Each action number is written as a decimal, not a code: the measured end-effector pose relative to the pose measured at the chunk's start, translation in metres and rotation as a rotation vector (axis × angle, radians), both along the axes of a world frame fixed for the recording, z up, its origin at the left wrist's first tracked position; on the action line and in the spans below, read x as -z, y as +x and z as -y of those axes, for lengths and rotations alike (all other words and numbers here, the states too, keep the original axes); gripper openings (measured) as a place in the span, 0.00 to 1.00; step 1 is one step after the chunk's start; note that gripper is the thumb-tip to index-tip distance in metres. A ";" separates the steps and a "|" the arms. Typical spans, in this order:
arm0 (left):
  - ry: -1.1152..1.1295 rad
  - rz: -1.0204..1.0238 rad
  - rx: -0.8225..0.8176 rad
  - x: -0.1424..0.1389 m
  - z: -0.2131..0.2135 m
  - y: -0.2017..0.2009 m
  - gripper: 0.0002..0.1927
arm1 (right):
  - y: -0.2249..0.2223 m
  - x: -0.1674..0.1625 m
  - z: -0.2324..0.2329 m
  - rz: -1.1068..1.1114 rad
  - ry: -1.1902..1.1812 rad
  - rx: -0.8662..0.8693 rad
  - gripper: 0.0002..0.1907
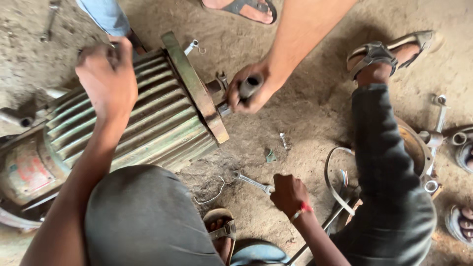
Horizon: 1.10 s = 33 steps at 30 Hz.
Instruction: The person works on an electric motor lying on a dirt floor, holding the motor casing steady with one hand while using a spanner and a pry bar to loosen and remove bolts from the motor's end housing, with another person assisting by holding parts. The person continues prying and working at the housing bolts throughout the clip.
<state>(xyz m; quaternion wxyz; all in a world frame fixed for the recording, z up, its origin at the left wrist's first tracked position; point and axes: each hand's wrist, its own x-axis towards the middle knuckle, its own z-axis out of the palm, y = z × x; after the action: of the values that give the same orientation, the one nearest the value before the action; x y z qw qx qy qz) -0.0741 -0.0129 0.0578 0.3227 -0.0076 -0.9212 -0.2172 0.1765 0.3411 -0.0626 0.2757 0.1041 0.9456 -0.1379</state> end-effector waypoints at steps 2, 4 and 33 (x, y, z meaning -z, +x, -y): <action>-0.248 -0.016 0.055 -0.006 0.016 0.021 0.15 | 0.009 -0.011 -0.003 0.003 -0.019 -0.014 0.10; -0.305 0.000 0.006 -0.014 0.035 0.033 0.17 | 0.013 -0.017 -0.005 -0.002 -0.037 -0.026 0.09; -0.283 0.078 -0.165 0.047 0.101 0.092 0.17 | 0.007 -0.019 -0.012 -0.016 -0.165 -0.053 0.07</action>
<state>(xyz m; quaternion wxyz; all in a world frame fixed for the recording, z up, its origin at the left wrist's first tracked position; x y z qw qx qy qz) 0.0180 -0.1143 0.0105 0.2992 0.0313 -0.9519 -0.0581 0.1831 0.3532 -0.0440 0.2792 0.0550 0.9357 -0.2087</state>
